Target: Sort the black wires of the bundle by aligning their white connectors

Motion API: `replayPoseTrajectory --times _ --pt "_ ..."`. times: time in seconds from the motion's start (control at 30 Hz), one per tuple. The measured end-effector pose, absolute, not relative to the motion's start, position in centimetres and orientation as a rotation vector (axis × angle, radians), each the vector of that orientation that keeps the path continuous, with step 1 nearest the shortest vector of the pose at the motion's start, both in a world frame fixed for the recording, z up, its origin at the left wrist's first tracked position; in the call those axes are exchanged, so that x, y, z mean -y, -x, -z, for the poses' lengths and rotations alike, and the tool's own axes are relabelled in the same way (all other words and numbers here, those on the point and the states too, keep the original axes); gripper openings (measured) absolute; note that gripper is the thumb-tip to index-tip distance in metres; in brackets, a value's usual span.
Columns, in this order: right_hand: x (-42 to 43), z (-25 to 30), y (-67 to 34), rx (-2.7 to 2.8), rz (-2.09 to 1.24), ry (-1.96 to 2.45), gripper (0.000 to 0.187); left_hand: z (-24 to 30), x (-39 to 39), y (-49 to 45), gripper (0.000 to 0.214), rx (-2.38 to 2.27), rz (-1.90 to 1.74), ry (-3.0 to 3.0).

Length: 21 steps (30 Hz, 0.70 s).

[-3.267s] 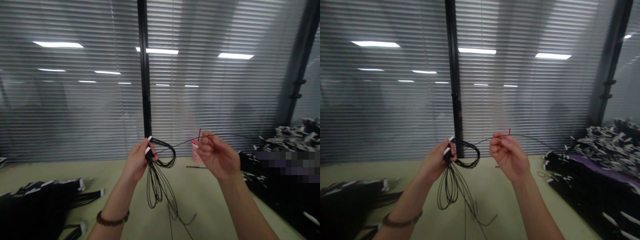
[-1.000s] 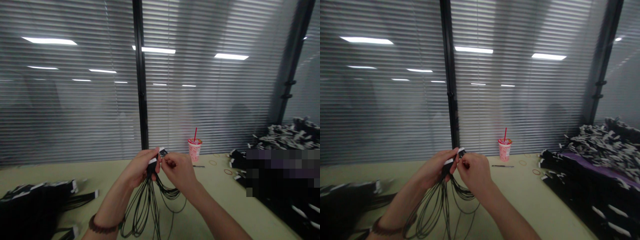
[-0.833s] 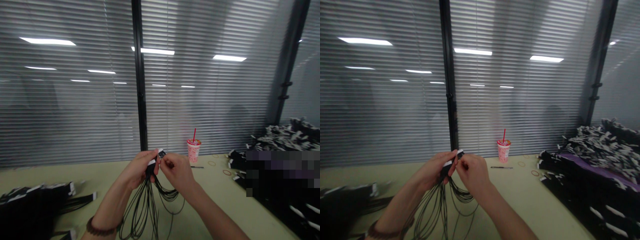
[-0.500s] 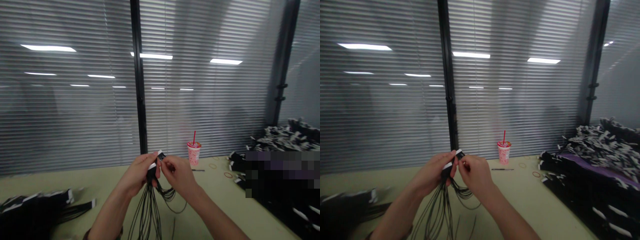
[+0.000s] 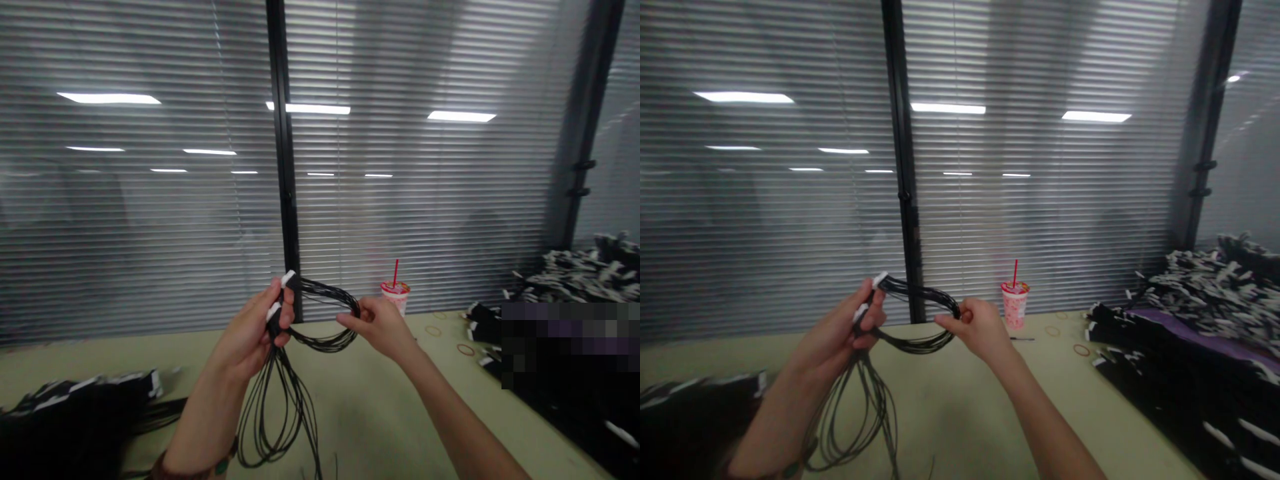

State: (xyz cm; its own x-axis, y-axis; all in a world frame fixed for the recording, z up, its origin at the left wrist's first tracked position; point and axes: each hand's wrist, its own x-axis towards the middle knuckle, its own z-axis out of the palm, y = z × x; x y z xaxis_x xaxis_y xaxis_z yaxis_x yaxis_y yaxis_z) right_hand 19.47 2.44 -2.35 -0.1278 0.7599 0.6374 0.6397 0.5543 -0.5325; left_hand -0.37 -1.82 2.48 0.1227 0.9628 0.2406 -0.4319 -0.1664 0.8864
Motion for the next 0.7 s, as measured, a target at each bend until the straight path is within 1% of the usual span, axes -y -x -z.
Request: replayPoseTrajectory --times 0.07,0.17,0.23,0.37,0.43,0.5,0.6,0.7 --pt "-2.4 2.2 -19.8 1.855 -0.165 1.153 0.052 -2.4 1.8 0.2 0.024 -0.558 -1.33 -1.026" --pt "-2.3 1.8 -20.3 1.837 -0.207 1.174 0.053 -2.4 1.5 0.0 0.024 -0.46 -1.254 -0.892" --pt "-2.2 1.7 -20.7 1.806 -0.205 1.205 0.051 -2.3 1.2 -0.1 0.025 -0.542 -1.286 -0.872" --pt "-1.8 1.2 -20.8 1.634 0.009 1.203 0.043 -1.8 0.4 -0.6 0.021 -0.835 -1.459 -1.004" --pt "-1.1 1.1 -20.3 1.608 0.033 1.141 0.036 -1.4 0.3 -1.0 0.02 -0.885 -1.483 -1.059" --pt "0.0 1.1 -19.5 1.724 -0.049 1.056 0.026 -1.2 0.3 -1.5 0.021 -0.9 -1.483 -1.098" --pt "1.6 1.4 -17.9 2.024 -0.18 0.931 0.025 -0.9 0.5 -2.1 0.022 -0.898 -1.493 -1.161" --pt "2.3 1.8 -16.6 2.136 -0.159 0.845 0.019 -0.7 0.6 -2.6 0.024 -0.879 -1.508 -1.209"
